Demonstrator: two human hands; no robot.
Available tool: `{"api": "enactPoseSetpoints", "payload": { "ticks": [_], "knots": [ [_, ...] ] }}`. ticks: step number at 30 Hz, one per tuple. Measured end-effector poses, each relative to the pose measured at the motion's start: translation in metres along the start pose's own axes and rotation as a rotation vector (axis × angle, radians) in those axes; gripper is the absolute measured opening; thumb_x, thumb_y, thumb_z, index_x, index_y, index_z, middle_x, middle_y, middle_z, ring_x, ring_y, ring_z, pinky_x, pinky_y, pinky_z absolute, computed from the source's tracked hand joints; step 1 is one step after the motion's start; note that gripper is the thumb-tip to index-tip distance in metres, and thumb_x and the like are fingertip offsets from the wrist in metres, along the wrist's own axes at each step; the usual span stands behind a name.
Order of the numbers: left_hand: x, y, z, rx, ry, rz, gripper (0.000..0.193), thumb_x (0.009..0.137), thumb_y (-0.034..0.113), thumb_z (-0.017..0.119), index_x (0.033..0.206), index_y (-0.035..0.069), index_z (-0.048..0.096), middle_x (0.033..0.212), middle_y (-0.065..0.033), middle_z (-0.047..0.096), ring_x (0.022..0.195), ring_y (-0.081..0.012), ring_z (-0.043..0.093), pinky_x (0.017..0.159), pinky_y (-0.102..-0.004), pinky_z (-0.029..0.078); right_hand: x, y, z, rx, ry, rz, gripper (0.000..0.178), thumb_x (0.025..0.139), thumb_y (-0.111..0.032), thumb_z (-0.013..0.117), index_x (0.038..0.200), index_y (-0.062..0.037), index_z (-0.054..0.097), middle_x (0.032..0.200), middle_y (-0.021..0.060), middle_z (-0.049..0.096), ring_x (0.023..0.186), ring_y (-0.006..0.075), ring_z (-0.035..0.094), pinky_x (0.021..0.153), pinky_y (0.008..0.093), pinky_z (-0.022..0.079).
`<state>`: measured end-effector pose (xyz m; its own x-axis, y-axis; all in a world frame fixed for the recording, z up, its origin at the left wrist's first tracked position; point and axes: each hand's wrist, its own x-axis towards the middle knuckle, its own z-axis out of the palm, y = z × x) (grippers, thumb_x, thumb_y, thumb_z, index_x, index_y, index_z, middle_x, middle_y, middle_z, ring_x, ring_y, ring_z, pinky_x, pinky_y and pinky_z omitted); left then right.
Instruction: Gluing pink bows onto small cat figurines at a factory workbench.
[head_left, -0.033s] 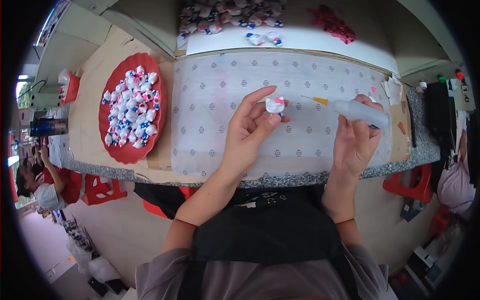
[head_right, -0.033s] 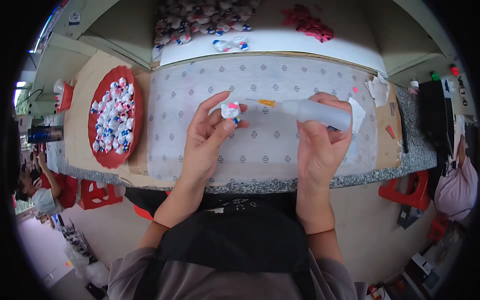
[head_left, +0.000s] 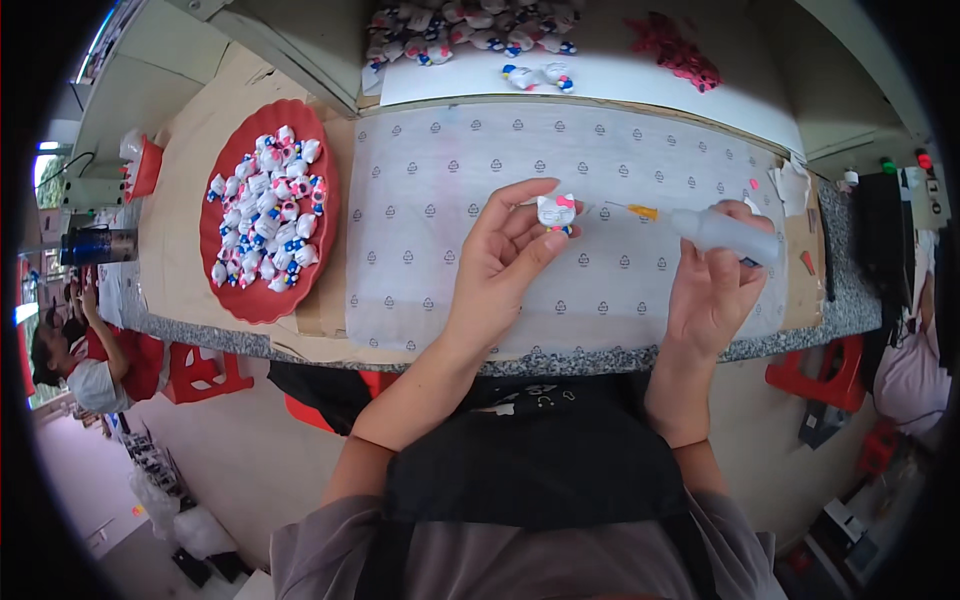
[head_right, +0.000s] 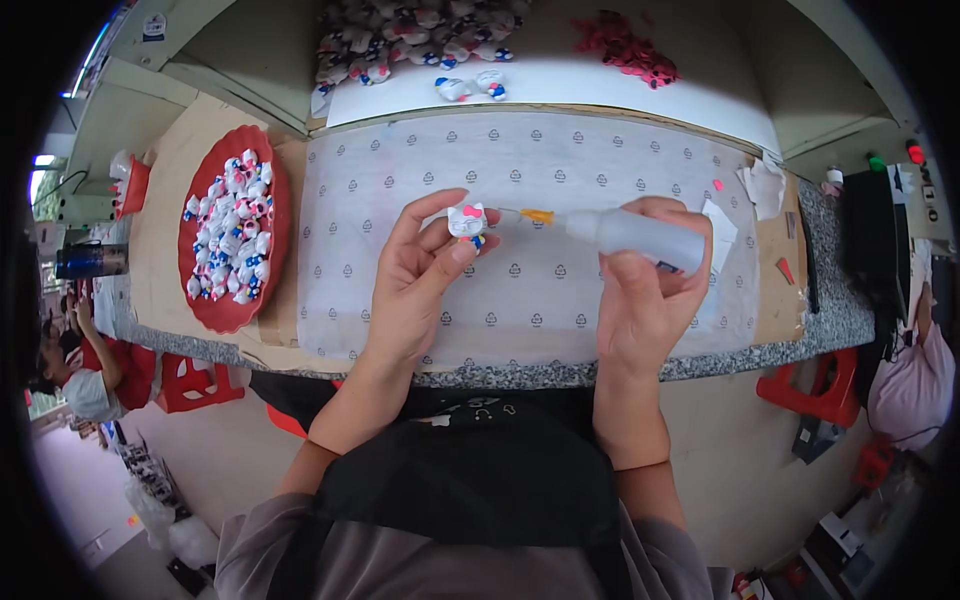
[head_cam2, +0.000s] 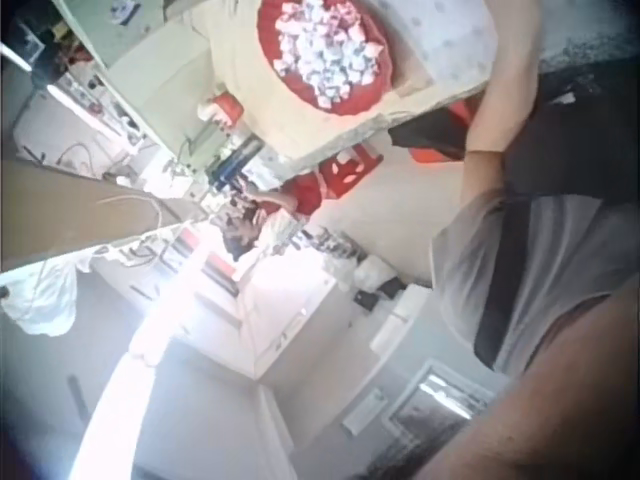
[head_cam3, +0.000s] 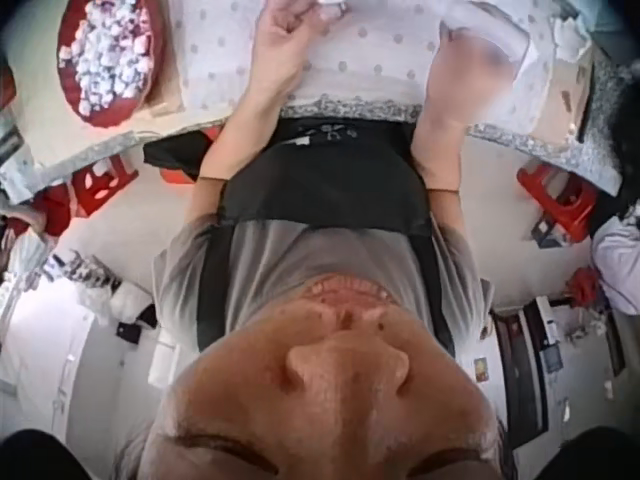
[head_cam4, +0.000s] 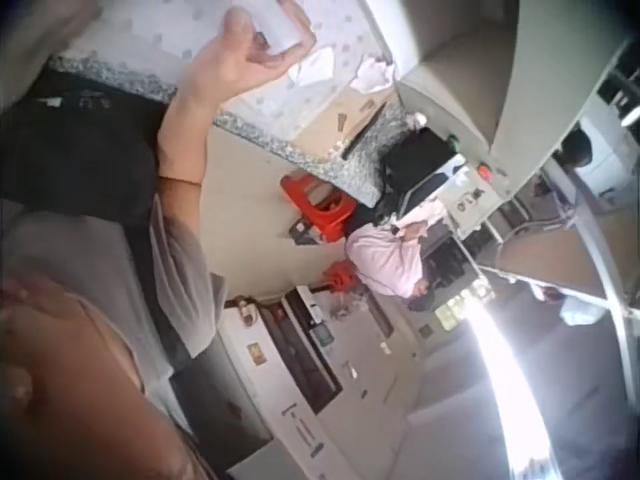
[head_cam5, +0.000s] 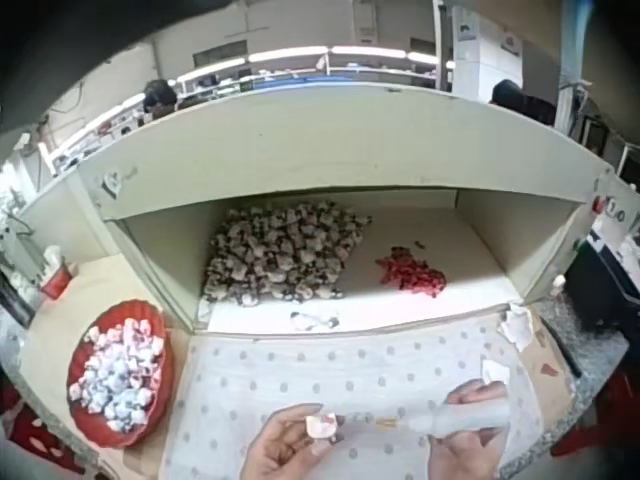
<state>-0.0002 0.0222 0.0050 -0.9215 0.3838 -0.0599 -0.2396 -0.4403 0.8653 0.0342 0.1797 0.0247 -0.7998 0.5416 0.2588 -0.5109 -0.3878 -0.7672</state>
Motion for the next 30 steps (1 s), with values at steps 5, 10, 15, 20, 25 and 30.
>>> {"api": "enactPoseSetpoints", "payload": {
  "ticks": [5,10,15,20,25,30],
  "knots": [
    [-0.005,0.002,-0.01,0.007,0.035,0.02,0.038,0.077,0.0,0.053,0.113,-0.001,0.04,0.101,-0.0119,0.052,0.089,-0.0148,0.052,0.082,-0.031,0.042,-0.014,0.012,0.0,-0.24,-0.125,-0.18,0.037,0.058,-0.003,0.07,0.085,-0.0039,0.044,0.082,0.0077,0.046,0.072,0.0154,0.049,0.063,0.0266,0.042],
    [-0.006,0.005,-0.008,0.002,0.023,-0.019,0.037,0.076,-0.001,0.053,0.111,-0.001,0.042,0.102,-0.0083,0.051,0.088,-0.0122,0.052,0.081,-0.0298,0.043,-0.017,0.014,0.001,-0.434,-0.281,-0.352,0.044,0.054,-0.012,0.077,0.085,-0.0049,0.047,0.081,0.0073,0.049,0.067,0.0144,0.05,0.061,0.0254,0.043],
    [-0.004,0.003,-0.007,0.001,0.028,0.014,0.037,0.077,-0.001,0.053,0.112,0.0,0.042,0.098,-0.0065,0.052,0.085,-0.0118,0.055,0.074,-0.0203,0.042,-0.016,0.012,0.003,-0.467,-0.356,-0.37,0.043,0.053,-0.006,0.077,0.085,-0.0045,0.048,0.082,0.0086,0.049,0.065,0.0138,0.05,0.058,0.0235,0.043],
    [-0.004,0.003,-0.005,0.01,0.026,0.003,0.037,0.076,-0.002,0.053,0.112,-0.001,0.042,0.099,-0.0068,0.051,0.084,-0.0112,0.054,0.074,-0.0197,0.042,-0.014,0.012,0.002,-0.481,-0.396,-0.386,0.043,0.052,-0.003,0.076,0.085,-0.0034,0.049,0.082,0.0093,0.049,0.061,0.0135,0.05,0.055,0.0226,0.043],
    [-0.004,0.002,-0.004,0.023,0.036,0.005,0.037,0.076,-0.003,0.052,0.112,-0.002,0.042,0.1,-0.007,0.05,0.084,-0.0108,0.054,0.074,-0.0195,0.042,-0.015,0.011,0.001,-0.477,-0.404,-0.381,0.044,0.052,-0.002,0.076,0.085,-0.0031,0.049,0.081,0.0099,0.049,0.06,0.0138,0.049,0.054,0.0227,0.042],
    [-0.005,0.002,-0.005,0.034,0.044,0.006,0.038,0.075,-0.004,0.053,0.112,-0.002,0.042,0.1,-0.0073,0.05,0.084,-0.0109,0.054,0.075,-0.0199,0.042,-0.014,0.011,0.0,-0.495,-0.412,-0.391,0.043,0.052,-0.002,0.076,0.085,-0.0033,0.048,0.081,0.0101,0.048,0.059,0.0135,0.049,0.053,0.0228,0.042]
  ]
}}
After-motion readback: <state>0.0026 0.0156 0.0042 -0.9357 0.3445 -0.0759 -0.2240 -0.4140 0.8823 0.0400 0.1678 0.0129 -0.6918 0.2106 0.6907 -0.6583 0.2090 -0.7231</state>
